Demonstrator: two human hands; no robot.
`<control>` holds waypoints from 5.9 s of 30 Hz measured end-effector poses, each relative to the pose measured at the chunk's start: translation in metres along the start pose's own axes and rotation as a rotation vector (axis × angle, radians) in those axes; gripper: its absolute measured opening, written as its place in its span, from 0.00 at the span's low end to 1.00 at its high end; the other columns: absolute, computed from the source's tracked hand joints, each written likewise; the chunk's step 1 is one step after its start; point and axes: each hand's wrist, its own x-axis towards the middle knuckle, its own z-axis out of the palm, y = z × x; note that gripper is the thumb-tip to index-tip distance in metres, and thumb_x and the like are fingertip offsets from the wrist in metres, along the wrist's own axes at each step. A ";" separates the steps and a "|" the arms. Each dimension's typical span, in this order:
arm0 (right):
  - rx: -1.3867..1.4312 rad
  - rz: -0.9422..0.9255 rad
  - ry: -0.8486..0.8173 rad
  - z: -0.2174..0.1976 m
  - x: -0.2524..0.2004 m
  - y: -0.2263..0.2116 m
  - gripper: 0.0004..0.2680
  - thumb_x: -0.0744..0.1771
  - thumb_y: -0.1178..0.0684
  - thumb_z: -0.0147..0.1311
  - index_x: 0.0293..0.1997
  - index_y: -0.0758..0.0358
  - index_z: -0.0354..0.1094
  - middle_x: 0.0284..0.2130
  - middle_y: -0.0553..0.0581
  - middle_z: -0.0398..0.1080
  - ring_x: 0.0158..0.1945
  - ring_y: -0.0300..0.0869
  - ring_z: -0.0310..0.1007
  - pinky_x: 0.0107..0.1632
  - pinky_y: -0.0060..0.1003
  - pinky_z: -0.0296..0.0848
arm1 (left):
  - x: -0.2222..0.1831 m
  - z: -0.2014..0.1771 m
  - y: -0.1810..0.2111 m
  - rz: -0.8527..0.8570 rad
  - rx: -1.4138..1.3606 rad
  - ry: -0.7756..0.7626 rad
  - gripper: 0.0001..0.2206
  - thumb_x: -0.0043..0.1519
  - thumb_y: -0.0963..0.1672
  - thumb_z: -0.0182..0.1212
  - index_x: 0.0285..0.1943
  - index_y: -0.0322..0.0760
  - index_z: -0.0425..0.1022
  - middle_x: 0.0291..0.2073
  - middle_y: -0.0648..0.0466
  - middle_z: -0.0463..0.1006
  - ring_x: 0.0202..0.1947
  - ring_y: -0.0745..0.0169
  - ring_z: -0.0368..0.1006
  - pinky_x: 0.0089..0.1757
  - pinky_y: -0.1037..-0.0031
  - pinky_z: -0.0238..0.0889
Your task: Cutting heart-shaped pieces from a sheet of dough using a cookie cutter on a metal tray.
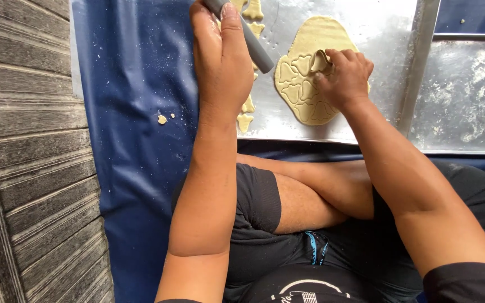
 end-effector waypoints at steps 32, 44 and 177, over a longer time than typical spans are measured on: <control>0.056 0.103 0.015 0.002 -0.009 0.009 0.09 0.64 0.54 0.66 0.48 0.59 0.76 0.46 0.56 0.67 0.53 0.51 0.56 0.59 0.44 0.54 | -0.001 0.002 0.001 0.000 0.068 0.003 0.12 0.75 0.49 0.41 0.64 0.45 0.59 0.49 0.51 0.78 0.44 0.62 0.79 0.49 0.71 0.74; 0.056 0.064 0.042 0.002 -0.009 0.005 0.10 0.64 0.55 0.66 0.50 0.59 0.77 0.46 0.56 0.67 0.52 0.50 0.56 0.59 0.43 0.54 | -0.001 0.002 0.001 0.001 0.073 -0.006 0.12 0.76 0.50 0.39 0.64 0.46 0.59 0.49 0.52 0.79 0.43 0.61 0.82 0.48 0.73 0.76; -0.022 -0.083 -0.462 -0.011 -0.004 0.031 0.48 0.54 0.32 0.60 0.80 0.61 0.35 0.77 0.70 0.29 0.74 0.59 0.08 0.67 0.74 0.20 | -0.066 0.118 -0.145 -0.137 1.212 -0.844 0.40 0.66 0.54 0.48 0.83 0.37 0.31 0.80 0.42 0.28 0.78 0.37 0.22 0.70 0.47 0.19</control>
